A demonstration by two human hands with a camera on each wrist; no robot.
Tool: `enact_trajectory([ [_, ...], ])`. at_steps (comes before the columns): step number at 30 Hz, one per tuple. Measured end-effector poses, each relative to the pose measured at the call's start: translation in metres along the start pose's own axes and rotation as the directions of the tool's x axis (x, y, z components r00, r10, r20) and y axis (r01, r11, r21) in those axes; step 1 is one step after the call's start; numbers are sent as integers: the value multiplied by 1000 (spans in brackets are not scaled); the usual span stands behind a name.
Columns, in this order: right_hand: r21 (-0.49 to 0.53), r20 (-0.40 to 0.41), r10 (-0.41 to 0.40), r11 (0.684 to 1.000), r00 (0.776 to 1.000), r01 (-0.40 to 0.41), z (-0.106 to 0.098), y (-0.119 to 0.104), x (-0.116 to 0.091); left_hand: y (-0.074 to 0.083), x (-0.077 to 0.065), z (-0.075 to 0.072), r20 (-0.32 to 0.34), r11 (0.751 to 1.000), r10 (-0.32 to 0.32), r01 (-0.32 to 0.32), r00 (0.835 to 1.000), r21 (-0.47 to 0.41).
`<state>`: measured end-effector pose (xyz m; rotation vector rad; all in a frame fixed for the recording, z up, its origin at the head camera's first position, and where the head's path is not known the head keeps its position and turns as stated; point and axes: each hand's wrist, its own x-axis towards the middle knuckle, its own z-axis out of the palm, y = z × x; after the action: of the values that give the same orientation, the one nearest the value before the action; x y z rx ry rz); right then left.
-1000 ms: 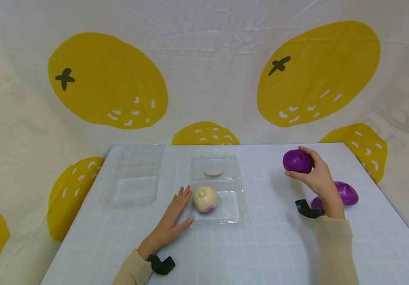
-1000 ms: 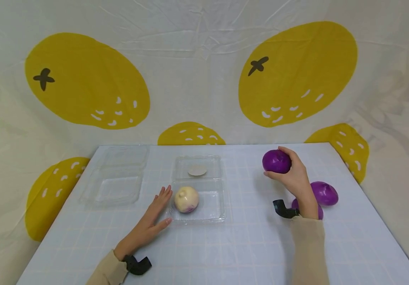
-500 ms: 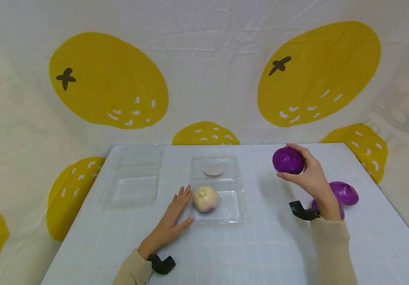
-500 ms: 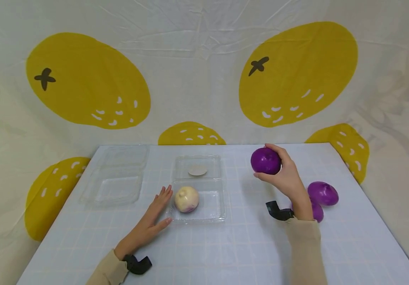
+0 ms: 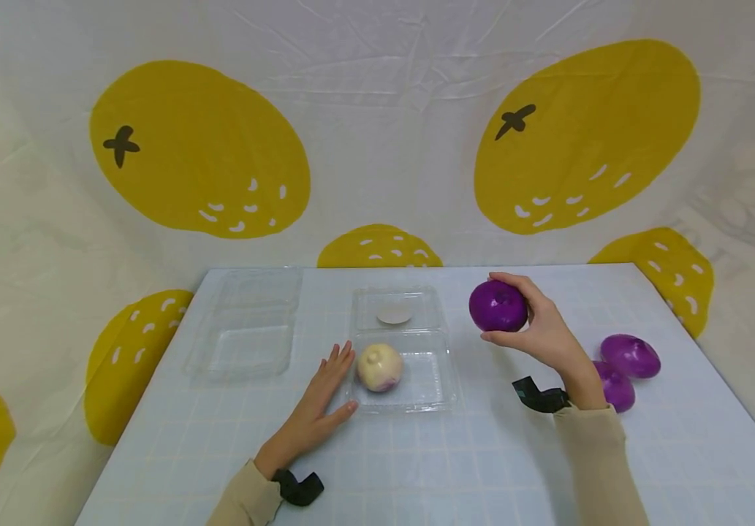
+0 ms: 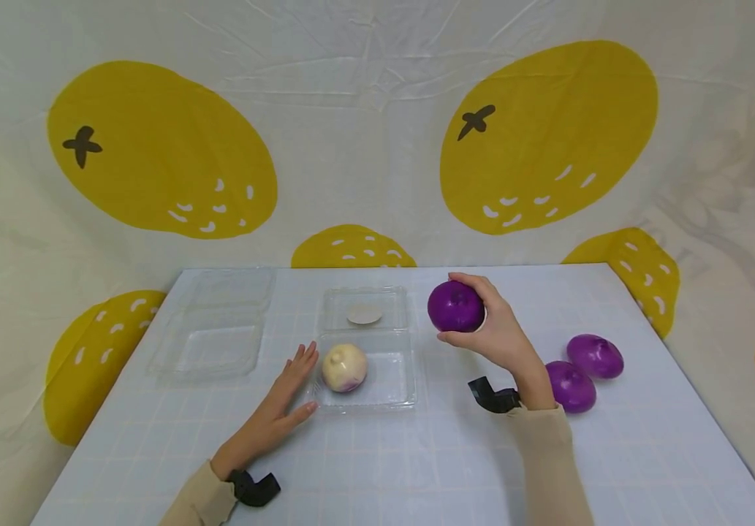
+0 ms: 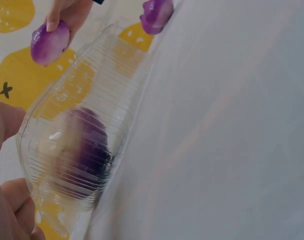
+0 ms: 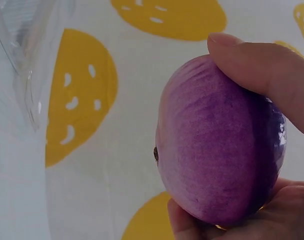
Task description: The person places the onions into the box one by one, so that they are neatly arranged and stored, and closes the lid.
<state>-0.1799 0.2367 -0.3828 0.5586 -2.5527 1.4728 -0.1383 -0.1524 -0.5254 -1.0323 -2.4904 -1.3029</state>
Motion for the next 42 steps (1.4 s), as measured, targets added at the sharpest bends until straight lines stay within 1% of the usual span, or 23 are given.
enact_trajectory([
  [7,33,86,-26,999,996,23,19,-3,4,1,0,0,1,1000,-6,6,1000,0],
  [10,37,111,-36,999,993,32,26,-3,4,1,0,0,1,1000,-7,7,1000,-3],
  [19,8,186,-66,998,980,66,47,-4,6,3,0,0,-1,1000,-4,4,1000,7],
  [25,-32,260,-51,998,964,62,61,-3,5,2,2,0,10,1000,-17,17,1000,4],
  [29,-62,309,-55,995,950,78,68,-2,2,0,1,0,1,1000,-9,9,1000,5],
  [38,-104,368,-45,991,929,89,83,1,-7,0,1,-1,-4,1000,-7,7,1000,-1],
  [42,-137,380,-11,988,925,68,89,3,-11,0,0,0,-5,1000,-1,1,1000,3],
])
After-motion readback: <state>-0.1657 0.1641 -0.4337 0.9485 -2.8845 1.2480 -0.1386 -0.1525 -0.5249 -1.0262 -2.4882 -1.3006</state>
